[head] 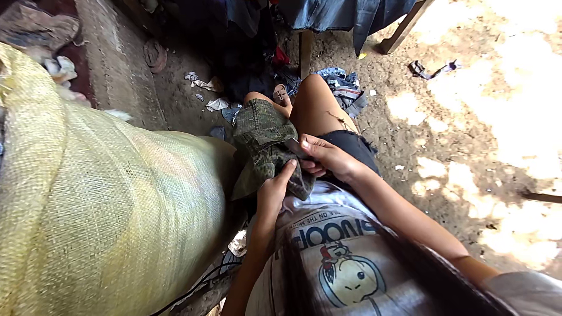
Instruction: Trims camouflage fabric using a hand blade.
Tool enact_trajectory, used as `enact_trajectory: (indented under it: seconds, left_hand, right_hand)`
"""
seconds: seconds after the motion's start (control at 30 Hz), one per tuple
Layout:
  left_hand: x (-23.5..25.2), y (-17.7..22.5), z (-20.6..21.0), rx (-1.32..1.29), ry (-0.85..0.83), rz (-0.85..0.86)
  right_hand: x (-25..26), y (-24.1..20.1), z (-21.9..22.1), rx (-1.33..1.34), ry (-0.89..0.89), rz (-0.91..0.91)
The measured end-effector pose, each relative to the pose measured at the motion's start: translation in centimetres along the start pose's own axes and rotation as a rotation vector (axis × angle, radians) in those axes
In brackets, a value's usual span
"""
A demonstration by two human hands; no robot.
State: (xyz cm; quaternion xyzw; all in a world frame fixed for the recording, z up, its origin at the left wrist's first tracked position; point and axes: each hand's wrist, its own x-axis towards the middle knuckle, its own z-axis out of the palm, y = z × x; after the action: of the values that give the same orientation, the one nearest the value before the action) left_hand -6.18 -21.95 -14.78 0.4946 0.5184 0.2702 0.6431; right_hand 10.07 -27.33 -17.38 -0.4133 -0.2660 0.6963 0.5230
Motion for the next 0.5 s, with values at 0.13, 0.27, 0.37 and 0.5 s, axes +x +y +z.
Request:
enact_trajectory:
  seconds: [0.13,0.27,0.37,0.5]
  left_hand:
    - [0.1,0.0,-0.1,-0.095,-0.008,0.077]
    - [-0.3,0.7,-0.2,-0.161,0.018,0.087]
    - [-0.5,0.9,-0.2,-0.188,0.035,0.07]
    - [-0.4,0.7,-0.2,-0.18,0.023,0.105]
  right_hand:
    - [-0.4,0.6,0.7,-0.22,0.064,-0.204]
    - [-1.0,2.2,0.3,-0.841,0.186,-0.516]
    - [-1.2,2.6,0.0,-1.012,0.239,-0.606]
    - [-1.3,2.6,0.0,-1.064,0.256,-0.655]
